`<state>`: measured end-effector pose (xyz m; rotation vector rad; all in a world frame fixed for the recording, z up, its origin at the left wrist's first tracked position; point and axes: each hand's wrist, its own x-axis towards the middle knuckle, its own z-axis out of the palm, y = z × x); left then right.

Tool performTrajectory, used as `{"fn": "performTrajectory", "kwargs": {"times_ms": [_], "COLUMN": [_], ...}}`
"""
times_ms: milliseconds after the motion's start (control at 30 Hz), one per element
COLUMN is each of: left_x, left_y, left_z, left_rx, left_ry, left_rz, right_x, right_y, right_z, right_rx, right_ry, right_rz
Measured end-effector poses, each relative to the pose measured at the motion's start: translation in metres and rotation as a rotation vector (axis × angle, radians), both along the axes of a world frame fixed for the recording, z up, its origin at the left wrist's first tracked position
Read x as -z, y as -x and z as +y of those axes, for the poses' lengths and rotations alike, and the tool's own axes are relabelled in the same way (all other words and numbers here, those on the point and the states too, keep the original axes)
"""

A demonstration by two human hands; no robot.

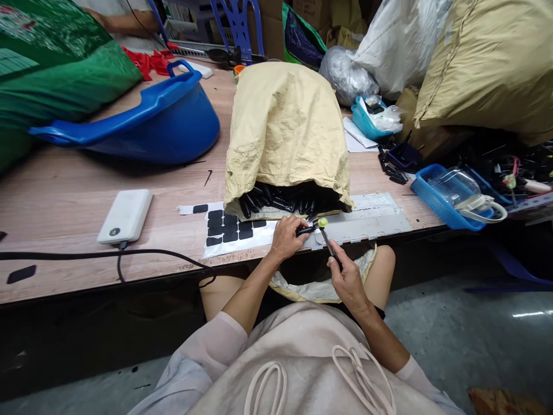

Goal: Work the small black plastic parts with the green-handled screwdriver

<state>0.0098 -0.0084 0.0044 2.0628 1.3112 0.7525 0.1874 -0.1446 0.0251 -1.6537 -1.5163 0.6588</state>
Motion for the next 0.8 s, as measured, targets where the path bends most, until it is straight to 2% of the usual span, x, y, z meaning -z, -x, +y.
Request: {"fn": "performTrajectory", "kwargs": {"times_ms": [300, 567, 800], "left_x": [0.0, -0.001, 0.001], "left_y": [0.0, -0.001, -0.003], "left_z": [0.0, -0.001, 0.0], "left_rx": [0.008, -0.003, -0.036], "left_ry": [0.011, 0.011, -0.017], "left_rz": [-0.023, -0.045, -0.033], "right_x": [0.0, 0.009, 0.009], "right_y": [0.003, 0.002, -0.002], "right_z": [0.004, 0.001, 0.002], "right_rx": [-0.033, -0.058, -0.063], "right_ry": [-0.149, -0.062, -0.034], "right_rz": [-0.076, -0.124, -0.116]}}
